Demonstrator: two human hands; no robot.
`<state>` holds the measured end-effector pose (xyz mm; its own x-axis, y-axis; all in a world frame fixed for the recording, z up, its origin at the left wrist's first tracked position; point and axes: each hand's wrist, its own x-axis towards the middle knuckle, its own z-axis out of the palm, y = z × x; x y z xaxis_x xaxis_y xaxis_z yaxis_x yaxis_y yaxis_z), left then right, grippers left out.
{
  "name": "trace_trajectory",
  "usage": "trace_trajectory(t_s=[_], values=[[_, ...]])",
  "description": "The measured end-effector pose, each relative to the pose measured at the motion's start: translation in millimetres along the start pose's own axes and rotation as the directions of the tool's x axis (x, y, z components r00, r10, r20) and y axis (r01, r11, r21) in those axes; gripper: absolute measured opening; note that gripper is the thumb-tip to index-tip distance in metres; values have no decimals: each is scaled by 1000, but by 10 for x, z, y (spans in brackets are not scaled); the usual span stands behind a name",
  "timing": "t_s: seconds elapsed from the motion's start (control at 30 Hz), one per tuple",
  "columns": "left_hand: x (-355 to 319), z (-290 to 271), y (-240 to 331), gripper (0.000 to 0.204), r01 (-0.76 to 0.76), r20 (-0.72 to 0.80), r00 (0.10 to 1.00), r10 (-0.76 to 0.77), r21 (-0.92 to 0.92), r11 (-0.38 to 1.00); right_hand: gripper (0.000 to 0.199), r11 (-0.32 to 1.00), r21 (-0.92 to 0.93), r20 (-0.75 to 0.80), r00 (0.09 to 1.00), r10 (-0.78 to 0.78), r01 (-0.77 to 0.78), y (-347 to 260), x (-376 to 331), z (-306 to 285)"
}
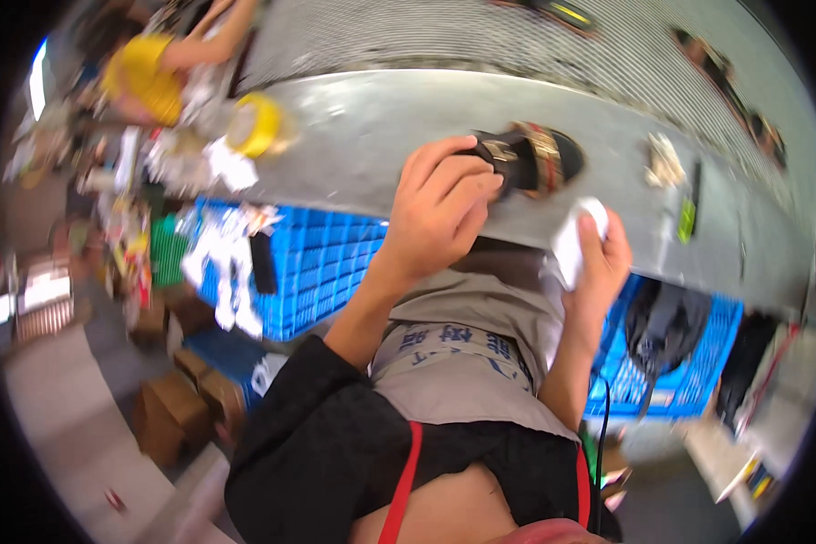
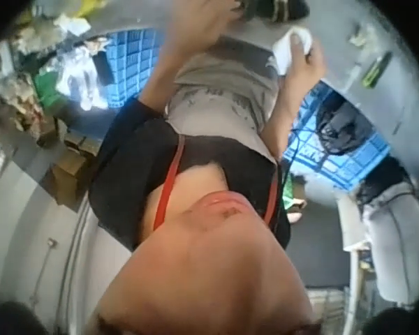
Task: Clean and mark finished sandals for quality control before packaging.
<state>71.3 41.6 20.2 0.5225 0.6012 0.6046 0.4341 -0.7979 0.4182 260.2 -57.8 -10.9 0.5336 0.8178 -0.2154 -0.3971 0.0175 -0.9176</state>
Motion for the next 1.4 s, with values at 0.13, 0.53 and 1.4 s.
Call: trace_trajectory(t_s=[0.13,0.53,1.4], values=[[-251,-702,-608,22,297,-352,918,-180,312,902,19,998,49,157,987,33,-41,170,-256,-93],[-500,-1036,-681,14,545,-367,713,-597,-246,802,20,949,24,368,885,284,-315,263,-547,194],[-628,179,143,15,668,546,728,-415,-427,610,48,672,435,337,801,496,-599,471,-731,-284]])
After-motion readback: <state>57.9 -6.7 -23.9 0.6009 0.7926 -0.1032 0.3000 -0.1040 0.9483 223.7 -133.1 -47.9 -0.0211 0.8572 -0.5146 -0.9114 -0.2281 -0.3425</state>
